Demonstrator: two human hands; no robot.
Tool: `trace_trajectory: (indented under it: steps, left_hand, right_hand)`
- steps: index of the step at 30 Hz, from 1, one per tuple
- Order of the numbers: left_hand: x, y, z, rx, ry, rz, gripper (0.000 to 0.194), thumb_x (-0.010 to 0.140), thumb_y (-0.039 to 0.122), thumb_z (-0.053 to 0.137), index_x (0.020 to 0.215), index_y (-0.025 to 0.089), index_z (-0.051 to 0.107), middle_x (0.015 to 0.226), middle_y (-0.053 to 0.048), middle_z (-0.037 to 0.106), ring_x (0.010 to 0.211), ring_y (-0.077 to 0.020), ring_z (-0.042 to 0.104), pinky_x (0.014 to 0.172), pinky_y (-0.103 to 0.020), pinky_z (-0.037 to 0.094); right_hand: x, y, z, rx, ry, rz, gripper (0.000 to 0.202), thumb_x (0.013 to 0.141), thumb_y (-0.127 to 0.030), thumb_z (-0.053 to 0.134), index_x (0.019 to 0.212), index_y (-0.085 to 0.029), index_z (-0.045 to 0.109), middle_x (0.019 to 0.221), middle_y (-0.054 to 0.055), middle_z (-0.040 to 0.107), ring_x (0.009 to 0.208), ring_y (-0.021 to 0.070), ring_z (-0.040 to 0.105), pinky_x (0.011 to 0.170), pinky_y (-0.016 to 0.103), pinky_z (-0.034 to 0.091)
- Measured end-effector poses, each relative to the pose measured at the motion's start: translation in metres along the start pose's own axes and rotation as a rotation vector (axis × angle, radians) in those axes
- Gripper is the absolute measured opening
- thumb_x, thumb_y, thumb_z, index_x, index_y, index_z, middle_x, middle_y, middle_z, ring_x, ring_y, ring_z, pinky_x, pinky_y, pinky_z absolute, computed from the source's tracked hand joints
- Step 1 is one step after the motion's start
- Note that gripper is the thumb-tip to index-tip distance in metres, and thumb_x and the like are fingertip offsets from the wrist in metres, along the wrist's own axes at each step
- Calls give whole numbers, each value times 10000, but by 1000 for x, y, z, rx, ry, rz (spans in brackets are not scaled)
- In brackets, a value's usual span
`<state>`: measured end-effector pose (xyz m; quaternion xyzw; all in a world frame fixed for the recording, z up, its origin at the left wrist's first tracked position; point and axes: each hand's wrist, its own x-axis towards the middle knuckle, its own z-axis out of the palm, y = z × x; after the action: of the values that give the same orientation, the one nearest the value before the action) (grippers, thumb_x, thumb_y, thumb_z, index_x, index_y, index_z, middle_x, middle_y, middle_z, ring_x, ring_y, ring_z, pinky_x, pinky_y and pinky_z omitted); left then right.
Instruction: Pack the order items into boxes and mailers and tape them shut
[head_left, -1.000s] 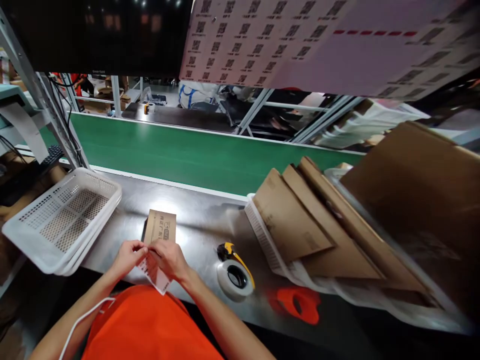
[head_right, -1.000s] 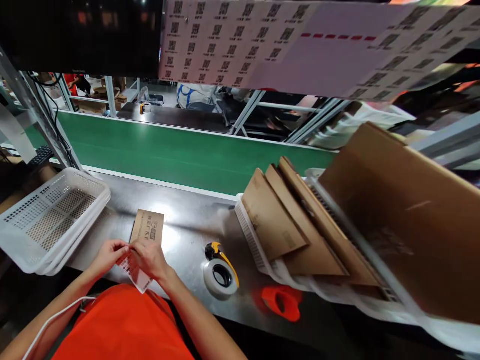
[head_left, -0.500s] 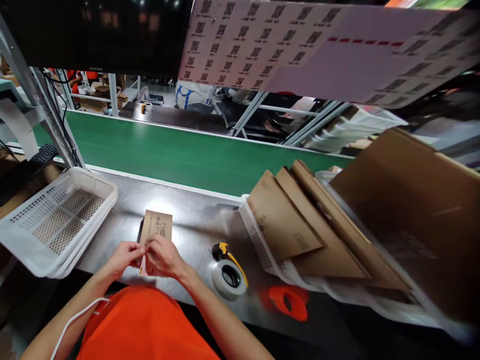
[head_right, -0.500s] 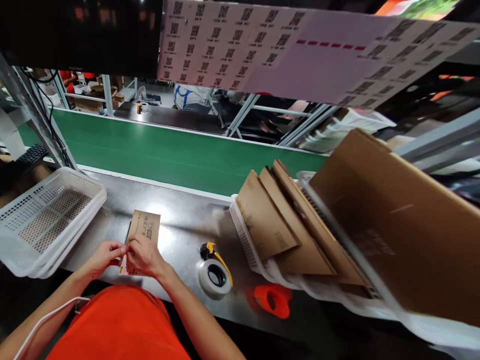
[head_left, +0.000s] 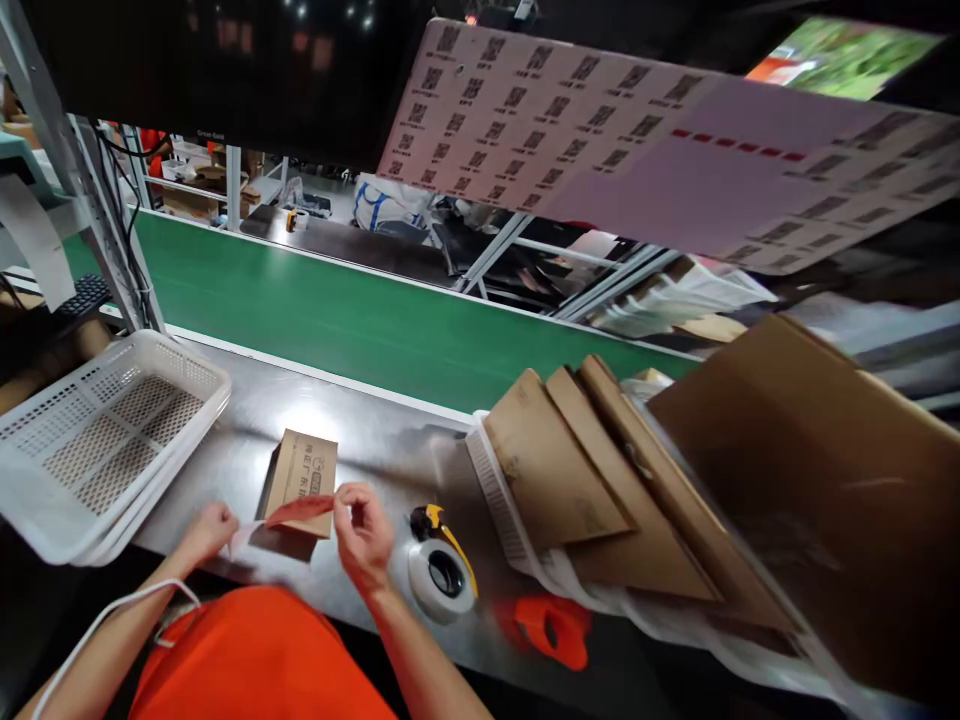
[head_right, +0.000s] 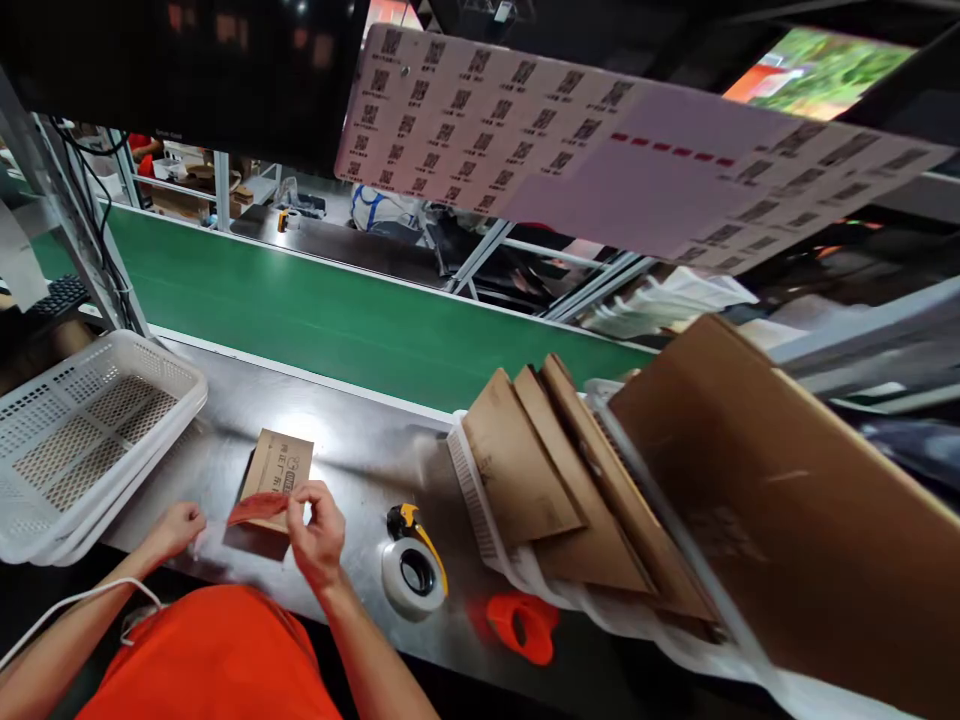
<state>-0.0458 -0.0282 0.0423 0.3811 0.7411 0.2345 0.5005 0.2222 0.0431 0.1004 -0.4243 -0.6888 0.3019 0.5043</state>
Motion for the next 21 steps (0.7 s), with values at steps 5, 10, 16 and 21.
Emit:
trace_trajectory:
  steps: [5, 10, 16, 21]
  left_hand:
    - [-7, -45, -23, 378, 27, -51, 286, 740, 241, 727, 585, 241, 487, 617, -34, 555, 791, -317, 687, 812, -440, 524]
    - [-15, -60, -15, 484, -5, 124, 116, 918, 247, 611, 814, 215, 650, 943, -100, 785, 918, -286, 740, 880, -407, 588]
    - [3, -55, 24, 529, 0, 858, 157, 836, 91, 634, 860, 197, 747, 1596, -101, 659, 1539, -365, 526, 1240, -507, 509]
    - [26, -54, 47, 543, -37, 930, 150, 863, 103, 634, 900, 173, 762, 1630, -139, 621, 1469, -370, 605, 1215, -523, 551]
  right_hand:
    - [49, 65, 23, -181, -16, 276, 239, 972, -443, 547, 893, -225, 606, 793, 47, 702, 709, 202, 662, 686, 332, 576]
    - [47, 110, 47, -334, -110, 197, 200, 873, -347, 570, 980, -211, 670, 905, 72, 732, 801, 236, 682, 758, 381, 611]
    - [8, 122, 50, -576, -456, -77, 486, 980, -143, 492, 1392, -189, 747, 1558, 194, 663, 1489, 333, 558, 1256, 585, 424]
    - [32, 119, 45, -795, -835, -158, 640, 1107, -431, 517, 1706, -209, 476, 1772, 121, 447, 1672, 327, 356, 1358, 557, 285]
